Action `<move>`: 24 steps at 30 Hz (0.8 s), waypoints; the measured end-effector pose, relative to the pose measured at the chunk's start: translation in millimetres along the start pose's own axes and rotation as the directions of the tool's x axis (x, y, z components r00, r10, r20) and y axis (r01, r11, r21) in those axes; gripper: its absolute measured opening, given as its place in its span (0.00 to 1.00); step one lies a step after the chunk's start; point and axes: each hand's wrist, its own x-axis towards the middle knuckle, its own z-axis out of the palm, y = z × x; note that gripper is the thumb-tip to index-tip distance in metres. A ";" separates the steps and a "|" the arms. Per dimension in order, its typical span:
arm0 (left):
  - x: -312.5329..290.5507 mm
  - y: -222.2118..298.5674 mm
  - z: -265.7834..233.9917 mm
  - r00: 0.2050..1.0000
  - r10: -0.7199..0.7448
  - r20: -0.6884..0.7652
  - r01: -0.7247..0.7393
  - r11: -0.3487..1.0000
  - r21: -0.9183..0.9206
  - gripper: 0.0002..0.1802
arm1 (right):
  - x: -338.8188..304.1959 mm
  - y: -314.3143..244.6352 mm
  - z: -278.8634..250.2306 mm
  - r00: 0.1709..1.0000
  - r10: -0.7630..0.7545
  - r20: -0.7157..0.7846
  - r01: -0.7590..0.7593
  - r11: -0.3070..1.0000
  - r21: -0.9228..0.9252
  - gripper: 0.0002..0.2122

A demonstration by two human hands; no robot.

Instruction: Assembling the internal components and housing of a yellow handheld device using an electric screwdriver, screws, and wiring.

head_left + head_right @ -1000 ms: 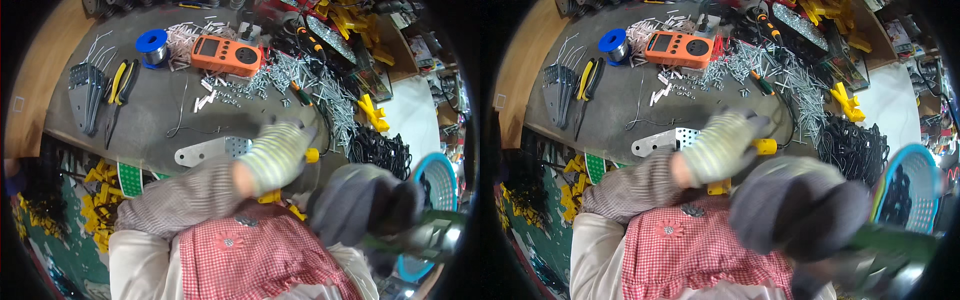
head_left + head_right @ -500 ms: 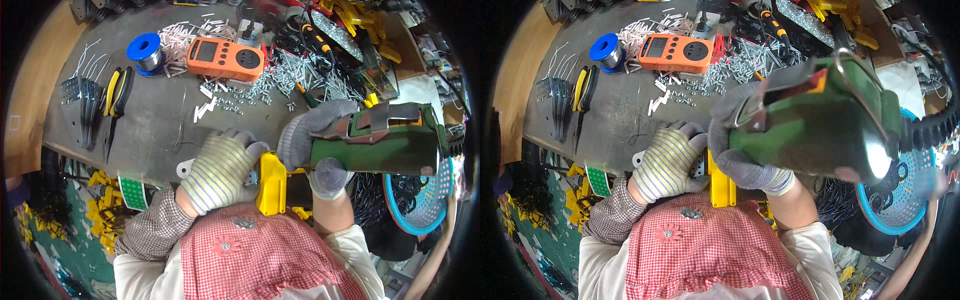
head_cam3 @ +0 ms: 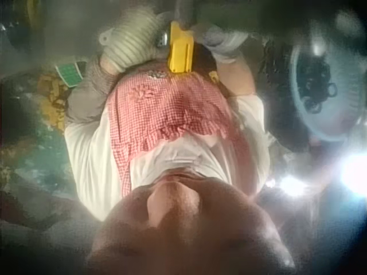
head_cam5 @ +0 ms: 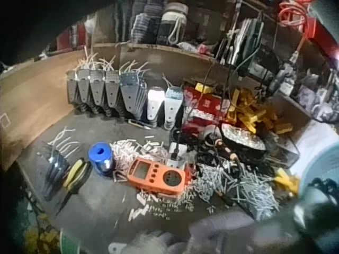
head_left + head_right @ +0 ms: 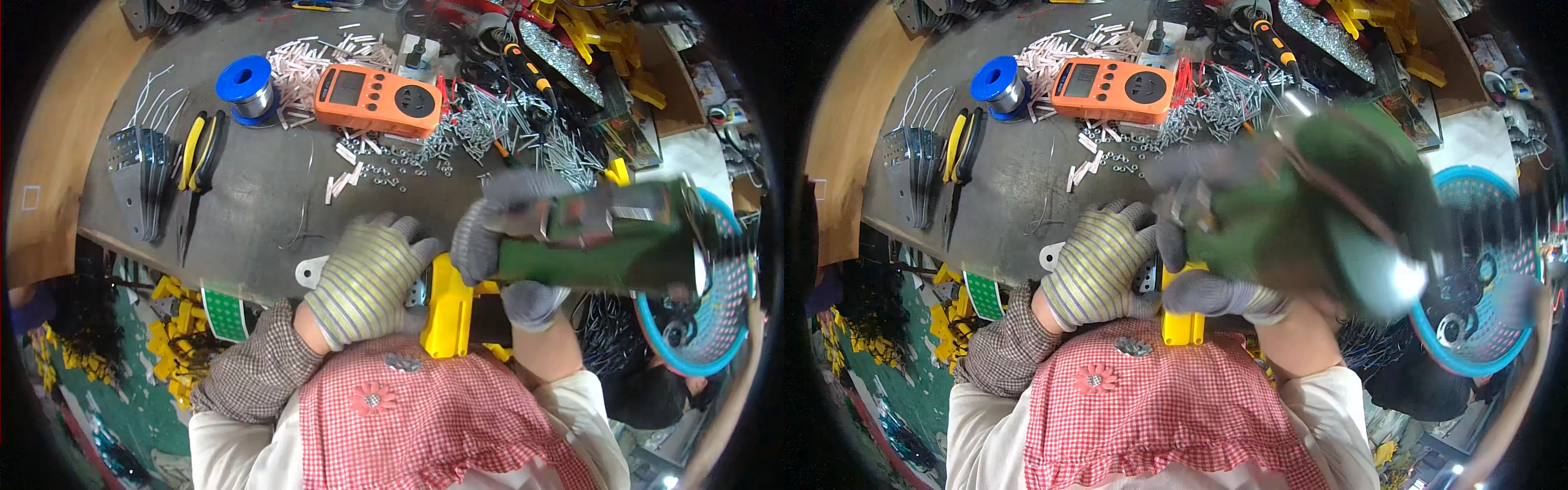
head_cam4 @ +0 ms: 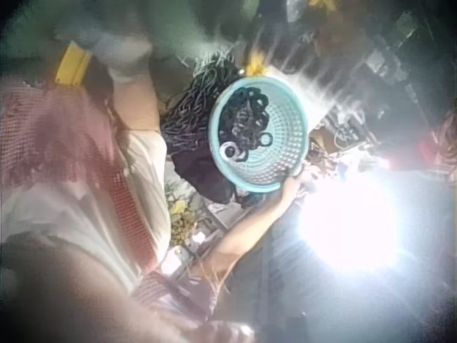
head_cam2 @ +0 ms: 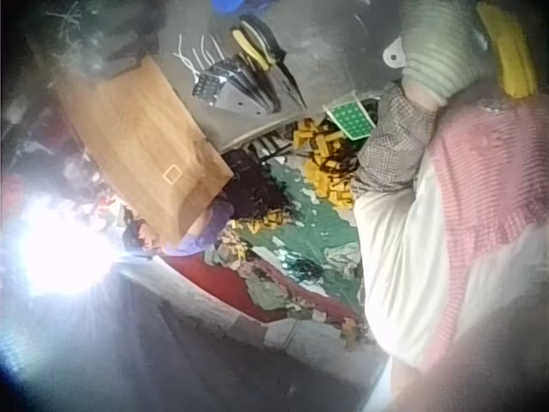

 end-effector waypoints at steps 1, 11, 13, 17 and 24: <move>1.3 -0.8 -0.2 0.999 -0.001 0.033 0.001 1.000 0.010 0.41 | 8.5 -5.5 11.5 1.000 0.016 -0.022 -0.010 0.971 0.237 0.32; 11.5 -47.7 -17.4 0.933 -0.030 -0.358 0.139 0.949 0.282 0.15 | -22.1 -42.3 -51.6 0.958 -0.279 -0.072 0.288 0.937 0.199 0.37; 29.8 -51.4 -17.8 0.981 -0.041 -0.191 0.130 0.866 0.482 0.11 | -32.5 -36.3 -49.5 0.937 -0.300 -0.181 0.341 0.898 0.278 0.36; 56.3 -38.7 -9.8 0.993 -0.105 0.058 0.014 0.581 0.814 0.08 | -45.6 -37.3 -55.9 0.907 -0.320 -0.273 0.395 0.872 0.288 0.34; 44.1 -37.6 -18.3 0.992 -0.067 -0.111 0.115 0.846 0.520 0.07 | -69.7 8.8 -95.1 0.826 -0.321 -0.463 0.522 0.747 0.412 0.27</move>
